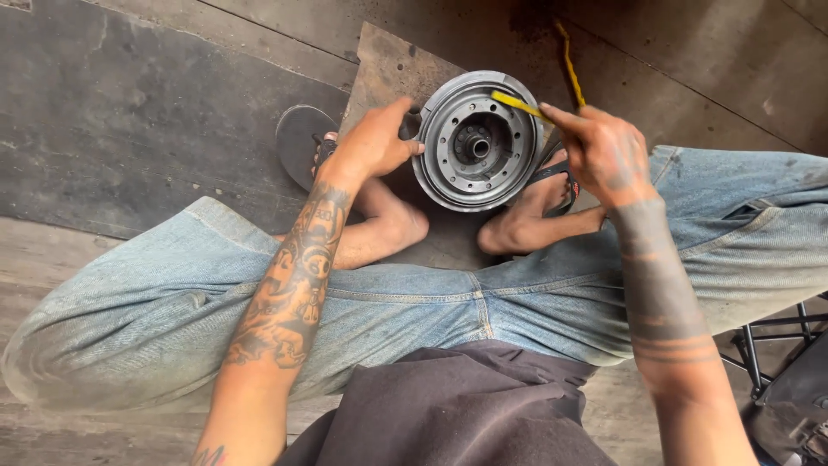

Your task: A person is sitting on the floor scraping debris and cleaning the grooves of a motorcycle pulley using a small hand tool.

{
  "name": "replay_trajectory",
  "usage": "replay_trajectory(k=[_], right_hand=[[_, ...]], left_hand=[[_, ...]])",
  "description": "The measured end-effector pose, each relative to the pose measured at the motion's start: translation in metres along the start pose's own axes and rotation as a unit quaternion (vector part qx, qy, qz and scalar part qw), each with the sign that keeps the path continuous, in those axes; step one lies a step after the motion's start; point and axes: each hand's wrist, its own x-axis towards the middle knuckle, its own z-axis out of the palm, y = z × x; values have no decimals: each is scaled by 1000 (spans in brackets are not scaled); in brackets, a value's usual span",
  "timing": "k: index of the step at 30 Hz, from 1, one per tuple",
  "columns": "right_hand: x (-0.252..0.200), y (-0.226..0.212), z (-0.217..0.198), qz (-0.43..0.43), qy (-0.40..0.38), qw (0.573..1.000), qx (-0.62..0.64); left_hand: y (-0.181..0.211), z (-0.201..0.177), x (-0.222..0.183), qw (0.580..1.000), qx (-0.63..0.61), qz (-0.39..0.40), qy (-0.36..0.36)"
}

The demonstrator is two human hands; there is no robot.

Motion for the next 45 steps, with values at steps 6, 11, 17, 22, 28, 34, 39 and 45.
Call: replay_trajectory(k=[6, 11, 17, 22, 28, 34, 39, 45], right_hand=[[78, 12, 22, -207, -20, 977, -54], [88, 18, 5, -199, -93, 961, -165], [-7, 15, -23, -11, -201, 962, -183], [-26, -27, -75, 84, -378, 913, -129], [2, -45, -62, -2, -72, 996, -43], [60, -21, 10, 210, -228, 932, -186], [122, -53, 28, 165, -272, 908, -273], [78, -149, 22, -208, 205, 909, -297]], left_hand=[[-6, -3, 2, 1000, -9, 15, -12], [-5, -10, 2, 998, 25, -28, -49], [-4, -11, 2, 997, 27, -33, -66], [-2, -15, 1, 995, 30, -48, -81], [2, -18, -3, 998, 30, -29, -56], [2, -16, 3, 994, 22, -54, -90], [-5, -11, -2, 998, 24, -5, -50], [-24, -17, -1, 998, 54, -18, 0]])
